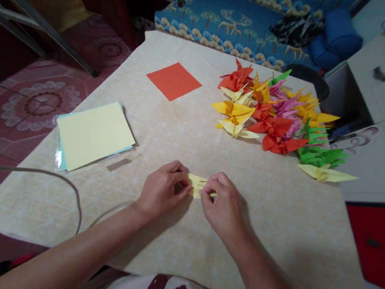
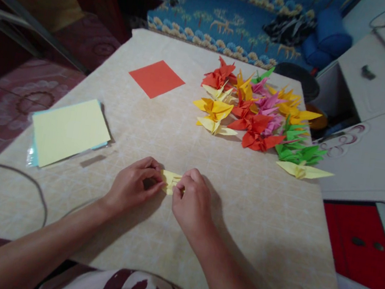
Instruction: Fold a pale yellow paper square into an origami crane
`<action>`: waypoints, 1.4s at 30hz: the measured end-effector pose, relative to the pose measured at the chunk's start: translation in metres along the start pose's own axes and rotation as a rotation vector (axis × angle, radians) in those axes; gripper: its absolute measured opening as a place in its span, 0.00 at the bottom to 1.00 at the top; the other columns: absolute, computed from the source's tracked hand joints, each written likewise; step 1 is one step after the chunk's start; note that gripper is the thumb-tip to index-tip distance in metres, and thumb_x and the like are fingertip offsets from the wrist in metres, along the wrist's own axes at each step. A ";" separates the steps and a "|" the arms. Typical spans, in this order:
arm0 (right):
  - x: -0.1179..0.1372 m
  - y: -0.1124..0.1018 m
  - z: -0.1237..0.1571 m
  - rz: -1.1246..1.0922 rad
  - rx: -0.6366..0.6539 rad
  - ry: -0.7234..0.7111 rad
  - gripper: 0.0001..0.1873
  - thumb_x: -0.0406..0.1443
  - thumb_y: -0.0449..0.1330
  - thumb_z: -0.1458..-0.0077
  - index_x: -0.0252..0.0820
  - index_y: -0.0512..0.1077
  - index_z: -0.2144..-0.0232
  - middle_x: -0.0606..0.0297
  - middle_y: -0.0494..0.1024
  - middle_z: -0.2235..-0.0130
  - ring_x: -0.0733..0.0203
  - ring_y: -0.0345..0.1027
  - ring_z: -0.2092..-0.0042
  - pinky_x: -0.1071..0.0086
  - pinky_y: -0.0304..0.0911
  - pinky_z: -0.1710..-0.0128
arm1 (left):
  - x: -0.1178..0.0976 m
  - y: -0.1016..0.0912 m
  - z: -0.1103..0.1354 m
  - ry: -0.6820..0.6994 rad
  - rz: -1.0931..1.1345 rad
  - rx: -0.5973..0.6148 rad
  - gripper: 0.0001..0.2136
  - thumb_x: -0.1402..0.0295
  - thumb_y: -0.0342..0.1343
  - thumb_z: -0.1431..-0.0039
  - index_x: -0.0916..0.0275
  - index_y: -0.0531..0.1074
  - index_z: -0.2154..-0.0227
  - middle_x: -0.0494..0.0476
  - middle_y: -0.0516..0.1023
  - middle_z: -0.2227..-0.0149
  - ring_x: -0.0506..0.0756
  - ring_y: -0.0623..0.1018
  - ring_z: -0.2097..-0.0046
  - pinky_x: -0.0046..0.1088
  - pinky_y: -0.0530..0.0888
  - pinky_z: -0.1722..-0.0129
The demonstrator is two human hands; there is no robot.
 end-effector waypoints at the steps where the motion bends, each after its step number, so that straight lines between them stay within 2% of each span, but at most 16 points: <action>1: -0.001 0.000 0.000 0.007 -0.005 0.002 0.08 0.28 0.56 0.51 0.43 0.67 0.78 0.66 0.71 0.68 0.65 0.65 0.69 0.73 0.57 0.74 | 0.000 0.000 0.000 -0.003 0.003 0.001 0.02 0.71 0.56 0.48 0.61 0.73 0.74 0.54 0.72 0.66 0.53 0.73 0.64 0.29 0.70 0.67; 7: -0.007 -0.005 0.001 0.023 -0.007 0.061 0.07 0.28 0.57 0.53 0.43 0.68 0.80 0.66 0.71 0.69 0.66 0.64 0.70 0.73 0.53 0.76 | 0.000 -0.002 -0.001 -0.044 0.000 0.003 0.01 0.71 0.57 0.49 0.60 0.73 0.72 0.54 0.72 0.66 0.53 0.73 0.65 0.28 0.70 0.69; 14: -0.017 -0.007 0.005 0.042 0.036 0.151 0.07 0.29 0.56 0.54 0.43 0.66 0.80 0.69 0.72 0.69 0.67 0.63 0.72 0.73 0.51 0.77 | 0.001 0.001 -0.001 0.003 0.093 0.019 0.10 0.78 0.54 0.51 0.58 0.77 0.70 0.54 0.74 0.65 0.52 0.73 0.65 0.28 0.70 0.68; 18: -0.016 -0.009 0.006 0.013 0.003 0.140 0.05 0.29 0.57 0.54 0.44 0.67 0.77 0.69 0.72 0.69 0.66 0.64 0.71 0.73 0.53 0.76 | -0.001 0.003 0.000 0.062 0.060 0.037 0.13 0.78 0.53 0.50 0.55 0.79 0.69 0.54 0.74 0.66 0.53 0.73 0.64 0.29 0.70 0.68; 22: -0.010 -0.008 0.008 -0.066 0.026 0.098 0.10 0.26 0.55 0.54 0.46 0.70 0.73 0.69 0.73 0.66 0.65 0.66 0.68 0.73 0.56 0.74 | -0.002 0.003 0.001 0.101 0.050 0.051 0.15 0.79 0.51 0.49 0.55 0.79 0.68 0.55 0.74 0.65 0.54 0.73 0.64 0.30 0.70 0.66; 27: -0.009 -0.007 0.014 -0.093 0.039 0.060 0.13 0.24 0.55 0.53 0.47 0.73 0.71 0.69 0.74 0.64 0.65 0.68 0.66 0.72 0.59 0.71 | 0.000 0.001 0.002 0.123 0.092 0.041 0.19 0.83 0.49 0.52 0.56 0.79 0.68 0.55 0.75 0.66 0.54 0.73 0.64 0.31 0.71 0.65; 33: -0.011 -0.011 0.008 -0.027 0.023 0.056 0.07 0.29 0.58 0.50 0.45 0.72 0.69 0.66 0.73 0.64 0.63 0.68 0.64 0.70 0.62 0.67 | -0.002 -0.002 0.004 0.138 0.110 0.029 0.18 0.83 0.49 0.54 0.59 0.79 0.67 0.56 0.75 0.65 0.54 0.73 0.62 0.31 0.71 0.63; 36: -0.005 -0.014 -0.002 0.054 -0.006 -0.022 0.14 0.32 0.64 0.54 0.46 0.71 0.61 0.63 0.72 0.59 0.58 0.68 0.58 0.67 0.62 0.61 | 0.000 -0.002 0.006 0.132 0.154 0.007 0.17 0.83 0.50 0.55 0.60 0.79 0.67 0.57 0.74 0.65 0.54 0.73 0.63 0.31 0.72 0.63; 39: -0.004 -0.012 -0.011 0.098 0.076 0.005 0.18 0.33 0.67 0.58 0.47 0.71 0.61 0.64 0.74 0.61 0.60 0.69 0.63 0.69 0.60 0.67 | 0.002 -0.003 0.006 0.130 0.244 -0.020 0.17 0.84 0.48 0.56 0.61 0.78 0.69 0.57 0.75 0.66 0.53 0.74 0.64 0.31 0.72 0.64; 42: -0.005 -0.008 -0.016 0.070 0.195 0.072 0.11 0.32 0.68 0.60 0.46 0.73 0.71 0.69 0.75 0.72 0.65 0.66 0.73 0.72 0.53 0.75 | 0.004 -0.008 0.005 0.109 0.332 -0.056 0.17 0.84 0.46 0.55 0.62 0.78 0.69 0.57 0.75 0.67 0.52 0.75 0.64 0.29 0.73 0.64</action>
Point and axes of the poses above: each hand's wrist, its own z-axis away from the middle knuckle, its own y-axis out of the palm, x = y × z, the point moved 6 cm from there along -z, towards the middle knuckle
